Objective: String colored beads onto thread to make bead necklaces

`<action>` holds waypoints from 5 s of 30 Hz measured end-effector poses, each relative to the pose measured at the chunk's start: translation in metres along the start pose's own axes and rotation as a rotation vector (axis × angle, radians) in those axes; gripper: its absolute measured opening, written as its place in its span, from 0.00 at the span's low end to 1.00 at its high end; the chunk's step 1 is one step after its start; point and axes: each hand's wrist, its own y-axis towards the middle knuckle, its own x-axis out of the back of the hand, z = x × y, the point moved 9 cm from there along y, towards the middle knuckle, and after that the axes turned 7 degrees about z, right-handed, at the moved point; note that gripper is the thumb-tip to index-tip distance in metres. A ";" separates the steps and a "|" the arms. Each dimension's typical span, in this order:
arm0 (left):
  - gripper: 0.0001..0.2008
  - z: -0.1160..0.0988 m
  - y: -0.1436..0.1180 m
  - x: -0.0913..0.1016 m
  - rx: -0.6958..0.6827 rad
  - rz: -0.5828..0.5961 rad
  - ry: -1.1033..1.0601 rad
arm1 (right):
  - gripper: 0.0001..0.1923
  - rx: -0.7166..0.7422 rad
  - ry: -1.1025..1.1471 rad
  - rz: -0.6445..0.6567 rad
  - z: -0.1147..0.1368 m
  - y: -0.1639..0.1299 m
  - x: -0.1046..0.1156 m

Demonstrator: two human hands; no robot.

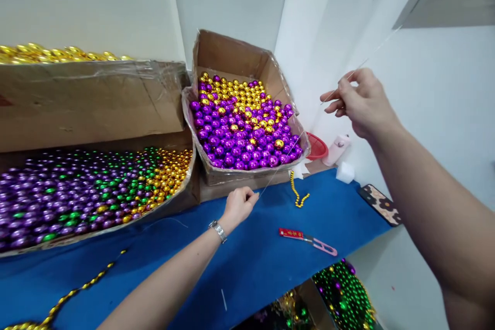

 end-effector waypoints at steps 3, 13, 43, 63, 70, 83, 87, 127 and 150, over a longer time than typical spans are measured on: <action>0.14 0.007 -0.007 -0.002 0.000 0.026 0.039 | 0.13 0.062 -0.073 0.099 0.032 -0.005 -0.019; 0.08 0.043 -0.084 -0.002 -0.005 0.259 0.282 | 0.13 0.006 0.047 0.497 0.018 -0.079 -0.153; 0.13 0.107 -0.078 0.211 0.127 -0.110 -0.526 | 0.12 0.184 0.136 0.659 0.007 -0.213 -0.294; 0.04 0.076 -0.091 0.157 0.225 -0.256 -1.454 | 0.12 0.273 -0.042 0.598 0.007 -0.218 -0.277; 0.07 0.075 -0.090 0.153 0.244 -0.273 -1.427 | 0.13 0.271 -0.073 0.604 0.002 -0.219 -0.276; 0.07 0.065 -0.081 0.145 0.216 -0.264 -1.360 | 0.14 0.314 -0.239 0.532 -0.012 -0.221 -0.264; 0.08 0.057 -0.077 0.141 0.147 -0.203 -1.357 | 0.13 0.317 -0.241 0.493 -0.012 -0.222 -0.259; 0.12 -0.050 -0.097 0.035 -0.321 0.372 -0.333 | 0.18 0.229 -0.571 0.422 -0.111 -0.228 -0.157; 0.15 0.132 -0.095 0.222 0.288 -0.160 -0.271 | 0.12 0.260 0.022 0.655 -0.009 -0.232 -0.279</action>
